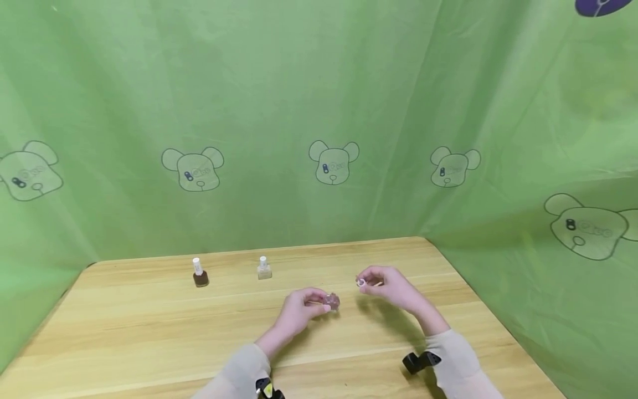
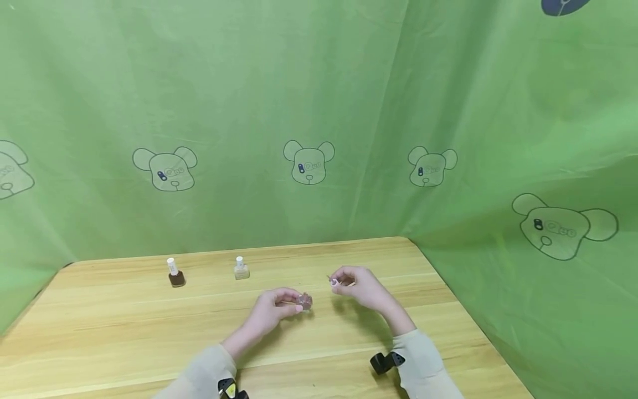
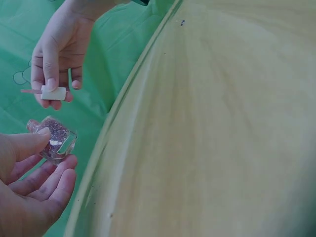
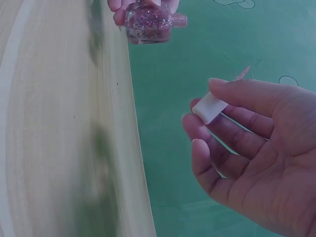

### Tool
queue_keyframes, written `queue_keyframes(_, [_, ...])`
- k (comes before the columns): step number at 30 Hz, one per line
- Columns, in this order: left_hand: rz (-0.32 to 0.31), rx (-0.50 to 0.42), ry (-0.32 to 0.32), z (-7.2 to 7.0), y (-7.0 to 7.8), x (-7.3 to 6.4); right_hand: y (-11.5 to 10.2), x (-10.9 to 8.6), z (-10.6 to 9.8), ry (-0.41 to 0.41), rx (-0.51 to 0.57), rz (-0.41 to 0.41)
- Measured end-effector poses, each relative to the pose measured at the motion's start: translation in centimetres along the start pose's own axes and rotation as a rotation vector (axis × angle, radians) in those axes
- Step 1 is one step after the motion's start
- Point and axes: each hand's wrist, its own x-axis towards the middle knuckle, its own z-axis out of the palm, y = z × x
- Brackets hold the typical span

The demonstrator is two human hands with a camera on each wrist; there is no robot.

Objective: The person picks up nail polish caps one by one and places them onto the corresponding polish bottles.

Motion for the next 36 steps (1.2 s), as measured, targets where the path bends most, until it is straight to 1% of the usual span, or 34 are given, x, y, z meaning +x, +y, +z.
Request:
queue_keyframes(6, [0.003, -0.001, -0.003, 0.4, -0.4, 0.0, -0.4, -0.2, 0.0, 0.012, -0.048, -0.003])
queue_keyframes(9, [-0.007, -0.014, 0.002, 0.6, -0.6, 0.0, -0.8, -0.2, -0.1, 0.021, -0.068, -0.015])
queue_keyframes(13, [-0.046, -0.072, 0.016, 0.8, -0.9, -0.1, -1.1, -0.3, -0.3, 0.027, -0.1, -0.024])
queue_keyframes(17, [-0.083, -0.103, 0.031, 0.9, -1.1, -0.2, -1.2, -0.4, -0.5, 0.034, -0.114, -0.029])
queue_keyframes(20, [-0.095, -0.111, 0.035, 0.9, -1.1, -0.2, -1.4, -0.4, -0.6, 0.042, -0.116, -0.032])
queue_keyframes(25, [-0.105, -0.113, 0.033, 0.9, -1.1, -0.2, -1.8, -0.6, -0.5, 0.048, -0.15, -0.038])
queue_keyframes(33, [-0.113, -0.112, 0.034, 0.8, -1.2, -0.1, -2.6, -0.7, 0.0, 0.023, -0.171, -0.065])
queue_keyframes(36, [-0.119, -0.111, 0.033, 0.8, -1.0, -0.3, -2.7, -0.7, 0.2, 0.01, -0.18, -0.069])
